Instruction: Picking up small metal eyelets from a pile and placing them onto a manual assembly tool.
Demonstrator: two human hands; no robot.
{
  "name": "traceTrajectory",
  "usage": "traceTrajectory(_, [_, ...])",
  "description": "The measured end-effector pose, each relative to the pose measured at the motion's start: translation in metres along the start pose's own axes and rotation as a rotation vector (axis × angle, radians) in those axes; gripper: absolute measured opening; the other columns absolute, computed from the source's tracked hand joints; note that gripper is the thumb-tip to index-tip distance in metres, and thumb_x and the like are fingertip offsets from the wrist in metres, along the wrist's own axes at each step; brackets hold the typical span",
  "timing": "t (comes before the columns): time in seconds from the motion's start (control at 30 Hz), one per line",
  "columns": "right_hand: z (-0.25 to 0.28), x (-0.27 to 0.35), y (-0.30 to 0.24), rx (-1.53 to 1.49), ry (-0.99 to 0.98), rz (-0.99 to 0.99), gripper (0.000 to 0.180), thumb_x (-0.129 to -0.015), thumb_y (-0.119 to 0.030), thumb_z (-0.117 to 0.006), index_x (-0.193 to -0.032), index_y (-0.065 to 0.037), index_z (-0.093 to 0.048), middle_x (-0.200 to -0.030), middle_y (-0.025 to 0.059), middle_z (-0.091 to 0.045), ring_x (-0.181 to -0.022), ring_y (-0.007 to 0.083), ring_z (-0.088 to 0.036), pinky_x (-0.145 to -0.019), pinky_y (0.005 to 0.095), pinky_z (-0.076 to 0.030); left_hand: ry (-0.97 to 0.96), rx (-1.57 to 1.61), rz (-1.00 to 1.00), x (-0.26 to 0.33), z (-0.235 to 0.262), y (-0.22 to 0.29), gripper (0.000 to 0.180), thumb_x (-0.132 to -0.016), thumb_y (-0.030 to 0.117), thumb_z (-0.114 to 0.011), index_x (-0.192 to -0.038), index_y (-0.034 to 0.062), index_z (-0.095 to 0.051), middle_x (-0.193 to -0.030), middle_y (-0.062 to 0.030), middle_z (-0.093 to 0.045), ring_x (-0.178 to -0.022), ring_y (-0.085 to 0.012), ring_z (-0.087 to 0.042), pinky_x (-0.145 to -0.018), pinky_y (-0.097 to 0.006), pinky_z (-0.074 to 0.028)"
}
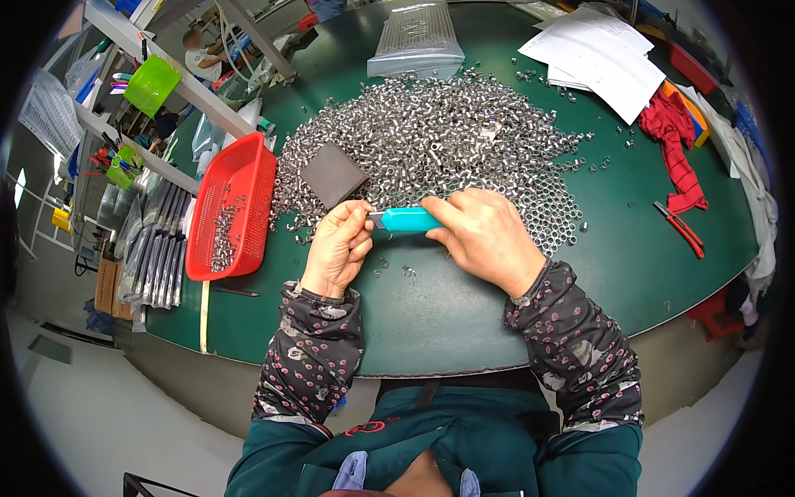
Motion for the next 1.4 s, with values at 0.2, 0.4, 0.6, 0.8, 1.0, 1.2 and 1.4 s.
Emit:
traceTrajectory(0.2, [0.0014, -0.0003, -0.0005, 0.054, 0.018, 0.044, 0.032, -0.062, -0.013, -0.065, -0.091, -0.007, -0.054, -0.063, 0.0059, -0.046, -0.061, 0.0219, -0.05, -0.057, 0.0338, -0.041, 0.008, -0.001, 0.009, 0.0001, -0.0004, -0.0003, 0.01, -0.082, 0.012, -0.052, -0.086, 0.0023, -0.054, -0.067, -0.002, -0.051, -0.041, -0.0006, -0.029, -0.036, -0.014, -0.023])
traceTrajectory(0.4, [0.0014, -0.0002, -0.0009, 0.073, 0.024, 0.055, 0.032, -0.062, -0.012, -0.065, -0.091, -0.007, -0.054, -0.064, 0.0053, -0.046, -0.061, 0.0214, -0.05, -0.058, 0.0335, -0.041, 0.008, 0.005, 0.008, -0.0003, 0.0005, -0.0009, 0.011, -0.082, 0.013, -0.052, -0.086, 0.0028, -0.054, -0.067, -0.0018, -0.051, -0.042, -0.0006, -0.03, -0.036, -0.014, -0.023])
traceTrajectory(0.6, [0.001, 0.0007, -0.0016, 0.03, 0.005, 0.008, 0.031, -0.063, -0.014, -0.065, -0.092, -0.007, -0.055, -0.064, 0.0065, -0.048, -0.061, 0.0232, -0.051, -0.056, 0.0346, -0.042, 0.038, 0.008, 0.005, -0.001, -0.0006, -0.0029, 0.012, -0.082, 0.015, -0.053, -0.085, 0.0029, -0.054, -0.067, -0.0017, -0.051, -0.042, -0.0008, -0.03, -0.036, -0.014, -0.023])
traceTrajectory(0.8, [-0.0011, 0.0013, -0.0003, -0.096, -0.09, -0.093, 0.026, -0.07, -0.018, -0.06, -0.092, -0.006, -0.055, -0.069, 0.0102, -0.054, -0.066, 0.0271, -0.054, -0.059, 0.0366, -0.043, 0.071, -0.012, -0.017, -0.0011, -0.0008, -0.0022, 0.014, -0.082, 0.016, -0.053, -0.084, 0.0024, -0.054, -0.064, -0.0012, -0.049, -0.041, -0.0013, -0.029, -0.035, -0.014, -0.023])
traceTrajectory(1.0, [-0.0056, 0.003, 0.0051, -0.193, -0.098, -0.092, 0.024, -0.072, -0.02, -0.058, -0.092, -0.006, -0.056, -0.072, 0.0114, -0.056, -0.067, 0.0286, -0.055, -0.061, 0.0378, -0.044, 0.093, -0.057, -0.029, -0.0002, -0.0036, -0.0022, 0.015, -0.083, 0.017, -0.052, -0.083, 0.0027, -0.054, -0.062, -0.0006, -0.049, -0.04, -0.0013, -0.027, -0.034, -0.014, -0.021])
traceTrajectory(1.2, [-0.0021, 0.0013, 0.0005, -0.114, -0.093, -0.099, 0.025, -0.071, -0.018, -0.059, -0.092, -0.006, -0.056, -0.069, 0.0108, -0.054, -0.066, 0.0276, -0.054, -0.06, 0.037, -0.044, 0.118, -0.095, -0.046, 0.0003, -0.0036, -0.0018, 0.015, -0.083, 0.018, -0.052, -0.082, 0.0027, -0.053, -0.061, -0.0005, -0.048, -0.04, -0.0011, -0.026, -0.034, -0.014, -0.021])
traceTrajectory(1.4, [-0.0026, 0.0016, 0.0007, -0.037, -0.061, -0.049, 0.027, -0.067, -0.015, -0.062, -0.092, -0.006, -0.056, -0.067, 0.0093, -0.052, -0.063, 0.0257, -0.053, -0.057, 0.0357, -0.042, 0.087, -0.105, -0.04, 0.0003, -0.002, -0.0015, 0.013, -0.082, 0.017, -0.053, -0.081, 0.0039, -0.053, -0.062, -0.0003, -0.048, -0.042, -0.0013, -0.031, -0.036, -0.014, -0.024])
Point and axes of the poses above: each hand's wrist, its own x-axis away from the middle knuckle, its own z-axis out of the back of the hand, y = z × x, the point moved 3 cm from there along -x, towards the middle knuckle
